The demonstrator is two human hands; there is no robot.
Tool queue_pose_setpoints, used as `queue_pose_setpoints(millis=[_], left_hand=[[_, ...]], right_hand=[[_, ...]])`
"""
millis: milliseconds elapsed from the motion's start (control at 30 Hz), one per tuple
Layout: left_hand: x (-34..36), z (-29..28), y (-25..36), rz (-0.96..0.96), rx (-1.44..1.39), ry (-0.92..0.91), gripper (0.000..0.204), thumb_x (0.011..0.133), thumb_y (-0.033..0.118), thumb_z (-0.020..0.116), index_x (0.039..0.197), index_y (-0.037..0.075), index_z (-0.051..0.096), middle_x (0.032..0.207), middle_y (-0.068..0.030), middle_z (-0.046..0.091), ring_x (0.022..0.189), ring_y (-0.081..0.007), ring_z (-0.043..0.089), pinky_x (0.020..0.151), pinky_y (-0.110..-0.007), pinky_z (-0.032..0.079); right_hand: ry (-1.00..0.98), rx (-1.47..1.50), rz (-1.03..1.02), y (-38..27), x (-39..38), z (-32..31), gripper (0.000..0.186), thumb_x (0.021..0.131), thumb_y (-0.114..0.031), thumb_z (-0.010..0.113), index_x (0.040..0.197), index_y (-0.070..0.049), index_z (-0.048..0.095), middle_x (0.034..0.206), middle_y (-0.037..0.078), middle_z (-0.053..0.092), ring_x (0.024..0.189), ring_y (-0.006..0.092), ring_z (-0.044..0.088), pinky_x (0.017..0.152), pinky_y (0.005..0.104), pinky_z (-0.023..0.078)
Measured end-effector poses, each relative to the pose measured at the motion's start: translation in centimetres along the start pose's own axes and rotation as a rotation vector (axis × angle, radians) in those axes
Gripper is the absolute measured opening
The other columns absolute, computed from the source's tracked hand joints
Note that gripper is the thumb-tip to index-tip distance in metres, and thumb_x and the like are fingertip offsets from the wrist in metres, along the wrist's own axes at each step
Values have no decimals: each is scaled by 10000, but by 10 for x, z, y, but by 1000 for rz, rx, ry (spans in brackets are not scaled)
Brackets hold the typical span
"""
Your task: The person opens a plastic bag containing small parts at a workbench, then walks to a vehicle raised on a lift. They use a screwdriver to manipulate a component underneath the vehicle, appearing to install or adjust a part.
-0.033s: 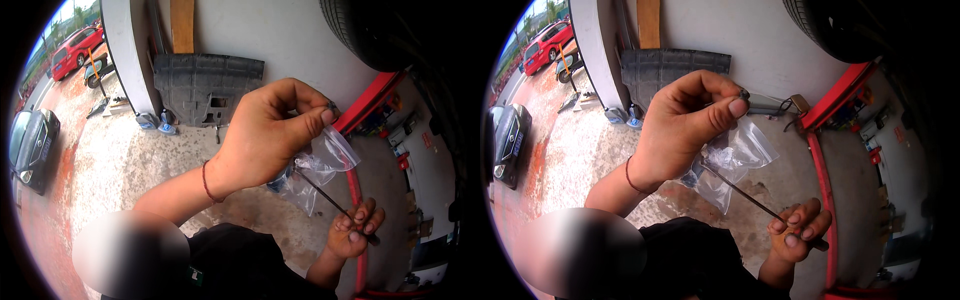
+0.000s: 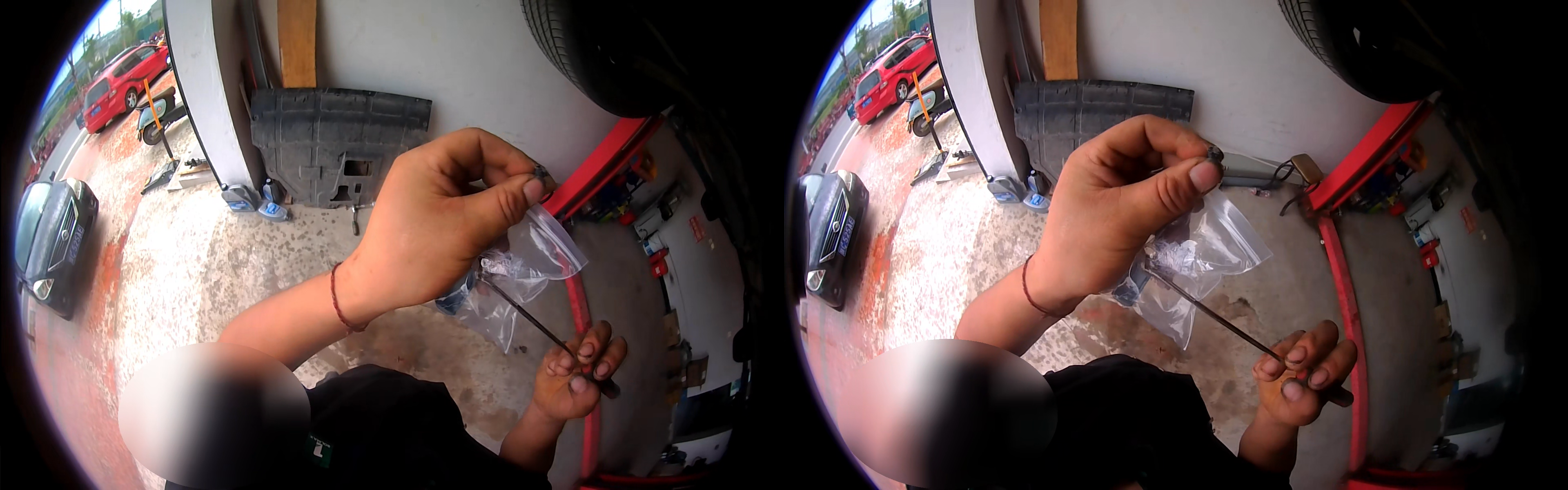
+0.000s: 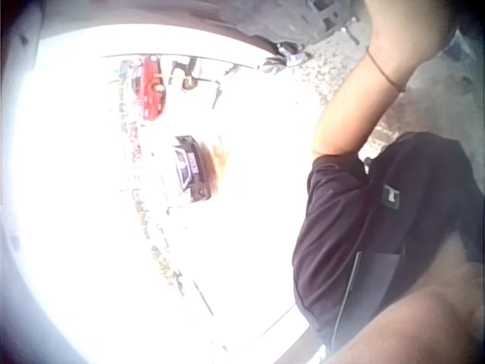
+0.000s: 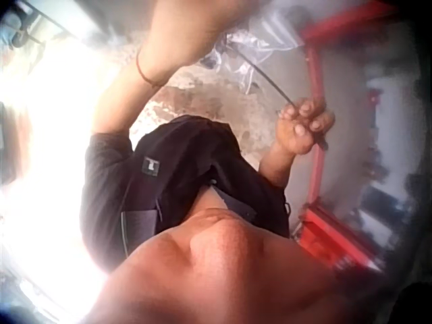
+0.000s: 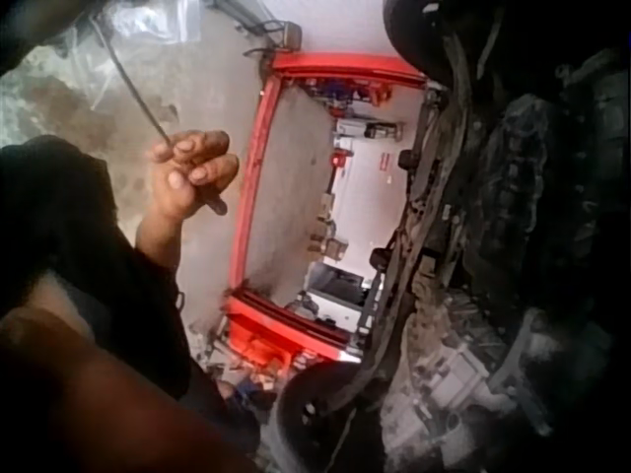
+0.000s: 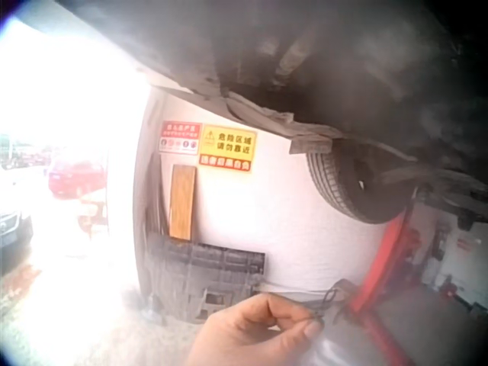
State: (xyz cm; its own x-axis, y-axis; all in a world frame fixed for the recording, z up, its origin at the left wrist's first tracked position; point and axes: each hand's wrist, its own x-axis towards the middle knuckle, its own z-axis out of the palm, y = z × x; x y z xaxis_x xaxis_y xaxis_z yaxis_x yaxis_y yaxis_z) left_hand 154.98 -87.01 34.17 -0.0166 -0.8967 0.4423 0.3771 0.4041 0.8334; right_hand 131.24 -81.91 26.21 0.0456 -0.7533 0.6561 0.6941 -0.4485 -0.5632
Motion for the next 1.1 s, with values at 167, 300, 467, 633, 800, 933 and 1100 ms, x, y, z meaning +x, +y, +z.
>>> queue_pose_setpoints(millis=[167, 300, 467, 633, 800, 933, 1100], left_hand=[[3, -3, -5, 18, 25, 15, 171, 909, 130, 724, 1002, 17, 636, 791, 25, 613, 650, -32, 530, 567, -190, 425], [5, -4, -4, -20, 4, 22, 169, 909, 133, 725, 995, 21, 633, 782, 29, 602, 647, -31, 524, 571, -190, 426], [6, -9, -5, -1, 92, 61, 160, 904, 122, 729, 987, 22, 636, 823, 31, 609, 702, -31, 535, 613, -188, 438], [-1, -9, -7, 67, 145, 28, 136, 894, 56, 725, 983, 7, 634, 882, 12, 623, 792, -44, 554, 684, -193, 449], [-3, -8, -9, 112, 170, -21, 145, 893, 59, 727, 987, 2, 632, 898, 4, 628, 798, -51, 562, 693, -202, 459], [-3, -10, -5, 102, 158, -34, 162, 892, 88, 736, 995, 11, 637, 884, 10, 630, 779, -46, 559, 677, -198, 455], [6, -8, 0, 53, 11, 46, 179, 897, 145, 743, 1005, 38, 648, 851, 42, 628, 751, -24, 538, 657, -176, 425]], right_hand=[[-31, 140, 81, 6, 5, -6, 319, 756, 118, 587, 913, -116, 436, 1031, 82, 516, 912, 236, 682, 765, 340, 641], [-52, 295, 123, 7, 9, -5, 317, 756, 149, 565, 916, -104, 460, 1044, 85, 514, 982, 230, 652, 837, 352, 621], [-81, 315, 52, 2, 13, -12, 313, 775, 151, 576, 916, -107, 468, 1065, 78, 509, 993, 210, 638, 852, 347, 612], [-88, 180, -92, -10, 24, -7, 310, 799, 131, 597, 934, -117, 470, 1081, 74, 501, 981, 210, 652, 836, 339, 616], [-84, 165, -69, -10, 30, -9, 298, 812, 120, 591, 935, -117, 458, 1083, 87, 496, 998, 226, 658, 845, 356, 618], [-118, 176, -61, -10, 25, -7, 301, 809, 118, 586, 936, -115, 444, 1086, 92, 496, 1001, 233, 657, 861, 355, 617], [-138, 72, -68, -11, 11, -1, 310, 796, 125, 570, 931, -121, 438, 1065, 88, 492, 990, 228, 659, 841, 354, 626]])
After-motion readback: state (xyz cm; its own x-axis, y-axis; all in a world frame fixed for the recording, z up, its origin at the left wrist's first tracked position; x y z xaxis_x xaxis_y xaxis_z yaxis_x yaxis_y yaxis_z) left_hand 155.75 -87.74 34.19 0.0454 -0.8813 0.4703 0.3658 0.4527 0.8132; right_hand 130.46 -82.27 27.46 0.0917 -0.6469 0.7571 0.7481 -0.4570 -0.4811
